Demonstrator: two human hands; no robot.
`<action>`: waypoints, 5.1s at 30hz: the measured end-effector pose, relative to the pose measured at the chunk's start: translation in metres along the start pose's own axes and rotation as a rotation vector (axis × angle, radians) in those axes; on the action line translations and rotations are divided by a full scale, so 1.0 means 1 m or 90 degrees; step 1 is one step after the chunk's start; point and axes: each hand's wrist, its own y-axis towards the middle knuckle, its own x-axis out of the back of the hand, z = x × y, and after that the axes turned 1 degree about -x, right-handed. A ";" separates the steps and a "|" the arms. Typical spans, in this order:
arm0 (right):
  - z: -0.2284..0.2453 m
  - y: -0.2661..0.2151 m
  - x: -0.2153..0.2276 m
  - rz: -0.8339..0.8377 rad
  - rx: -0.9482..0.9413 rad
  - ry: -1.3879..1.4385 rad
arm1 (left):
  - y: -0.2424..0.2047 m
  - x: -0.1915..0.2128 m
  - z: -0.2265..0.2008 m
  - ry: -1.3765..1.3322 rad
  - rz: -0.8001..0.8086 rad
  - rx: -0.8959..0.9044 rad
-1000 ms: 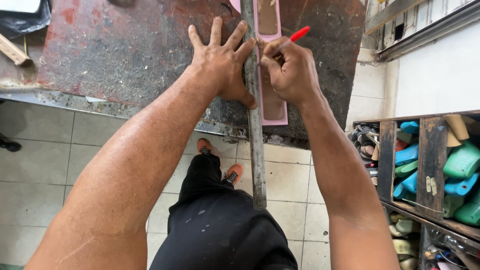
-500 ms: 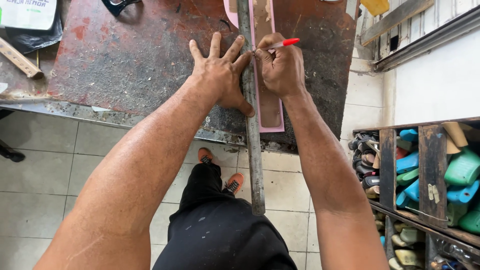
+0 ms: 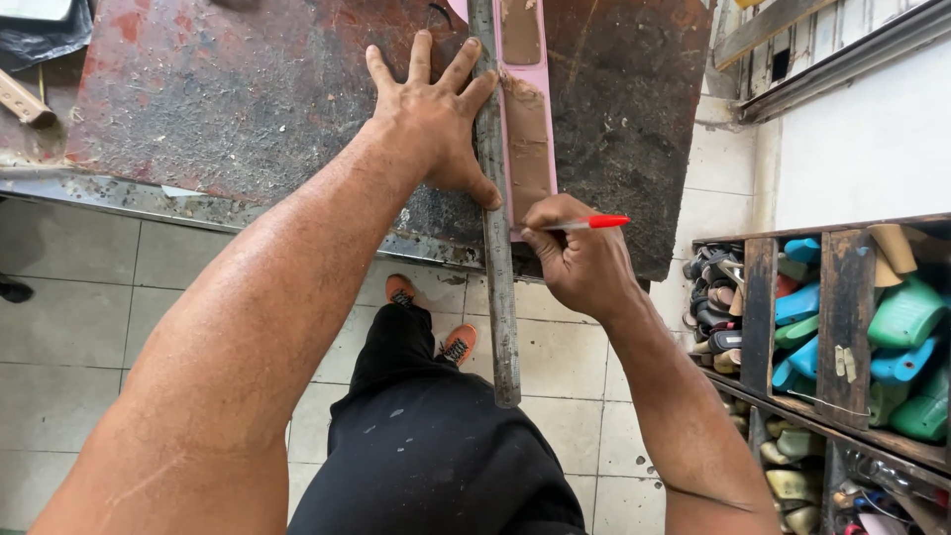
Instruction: The person uses a metal ruler and a red pen to measure and mark lines on a pink shoe sole placed on a workbench. They align the ruler along the sole's edges and draw straight lines to outline specific sections.
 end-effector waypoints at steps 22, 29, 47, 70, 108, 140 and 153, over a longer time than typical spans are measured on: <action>-0.001 0.015 0.003 0.034 0.000 0.005 | 0.002 -0.002 0.000 -0.006 0.002 0.008; -0.007 0.044 0.000 -0.035 0.014 -0.009 | -0.001 0.001 -0.001 -0.020 0.005 0.005; -0.047 0.104 -0.026 -0.155 0.121 -0.064 | -0.004 0.009 -0.001 -0.022 0.056 0.013; 0.070 -0.132 -0.060 0.053 -0.423 0.503 | 0.006 -0.020 0.018 -0.173 -0.070 -0.071; 0.000 -0.033 0.064 -0.081 0.019 0.106 | 0.011 -0.082 0.105 -0.180 -0.444 -0.165; -0.088 -0.012 0.078 -0.060 0.078 0.347 | -0.044 -0.033 0.037 -0.486 -0.146 0.334; -0.021 -0.028 0.078 0.084 0.195 0.197 | -0.041 -0.008 -0.027 -0.890 -0.253 0.067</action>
